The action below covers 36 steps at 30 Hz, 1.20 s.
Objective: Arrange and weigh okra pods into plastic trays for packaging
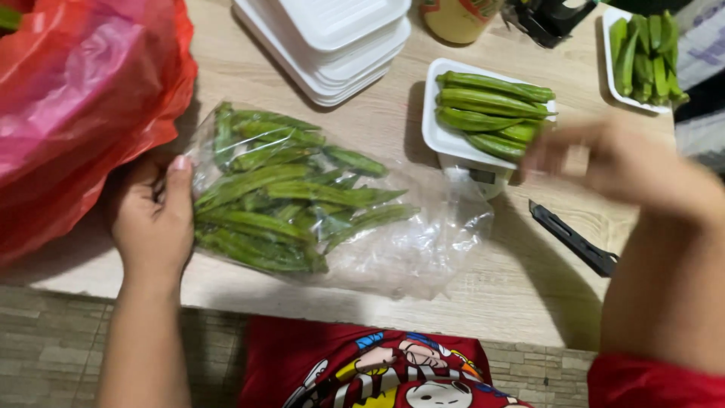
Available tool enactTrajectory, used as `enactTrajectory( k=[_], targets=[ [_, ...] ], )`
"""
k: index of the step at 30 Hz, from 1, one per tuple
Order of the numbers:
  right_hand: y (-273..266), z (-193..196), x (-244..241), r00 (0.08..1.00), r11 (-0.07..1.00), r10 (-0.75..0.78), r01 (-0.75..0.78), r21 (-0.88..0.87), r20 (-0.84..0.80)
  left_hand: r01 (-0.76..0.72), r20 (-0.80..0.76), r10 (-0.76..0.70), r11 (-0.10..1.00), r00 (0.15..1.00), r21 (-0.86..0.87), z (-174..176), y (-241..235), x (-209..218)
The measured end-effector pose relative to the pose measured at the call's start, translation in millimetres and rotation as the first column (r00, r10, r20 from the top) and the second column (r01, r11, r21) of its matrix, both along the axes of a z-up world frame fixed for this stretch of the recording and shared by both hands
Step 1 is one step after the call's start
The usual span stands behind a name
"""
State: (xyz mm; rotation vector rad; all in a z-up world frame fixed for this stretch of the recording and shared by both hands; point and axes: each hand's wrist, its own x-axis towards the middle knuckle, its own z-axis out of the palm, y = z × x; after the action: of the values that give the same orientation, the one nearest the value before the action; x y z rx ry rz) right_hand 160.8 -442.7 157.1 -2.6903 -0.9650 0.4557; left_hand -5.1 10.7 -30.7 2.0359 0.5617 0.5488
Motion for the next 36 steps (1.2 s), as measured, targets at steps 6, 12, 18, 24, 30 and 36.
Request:
enactTrajectory(
  k=[6,12,18,24,30,36],
  targets=[
    [4.3,-53.9,-69.4,0.908,0.946,0.308,-0.26,0.195,-0.283,0.032,0.037,-0.032,0.999,0.999,0.006,0.6,-1.1,2.1],
    [21.6,-106.1,-99.3,0.986,0.901,0.163,-0.139,0.411,-0.023,0.005,0.006,-0.005,1.0,1.0,0.013,5.1,-4.1,0.9],
    [51.7,-120.1,-101.5,0.995,0.858,0.059,-0.093,0.505,0.084,-0.06,0.072,0.061,0.998,0.995,-0.017,-12.2,0.8,1.0],
    [49.5,-142.3,-102.6,0.975,0.923,-0.075,-0.012,0.386,0.21,-0.001,0.172,0.004,1.0,0.985,-0.02,-1.0,-3.3,0.1],
    [66.9,-149.7,-100.7,0.959,0.951,-0.171,0.1,0.292,0.226,0.409,0.476,-0.346,0.912,0.809,-0.032,31.3,-25.1,-2.9],
    [63.8,-158.0,-97.1,0.953,0.966,-0.178,0.121,0.228,0.247,0.512,0.541,-0.446,0.858,0.713,0.034,96.3,-55.1,-5.4]
  ],
)
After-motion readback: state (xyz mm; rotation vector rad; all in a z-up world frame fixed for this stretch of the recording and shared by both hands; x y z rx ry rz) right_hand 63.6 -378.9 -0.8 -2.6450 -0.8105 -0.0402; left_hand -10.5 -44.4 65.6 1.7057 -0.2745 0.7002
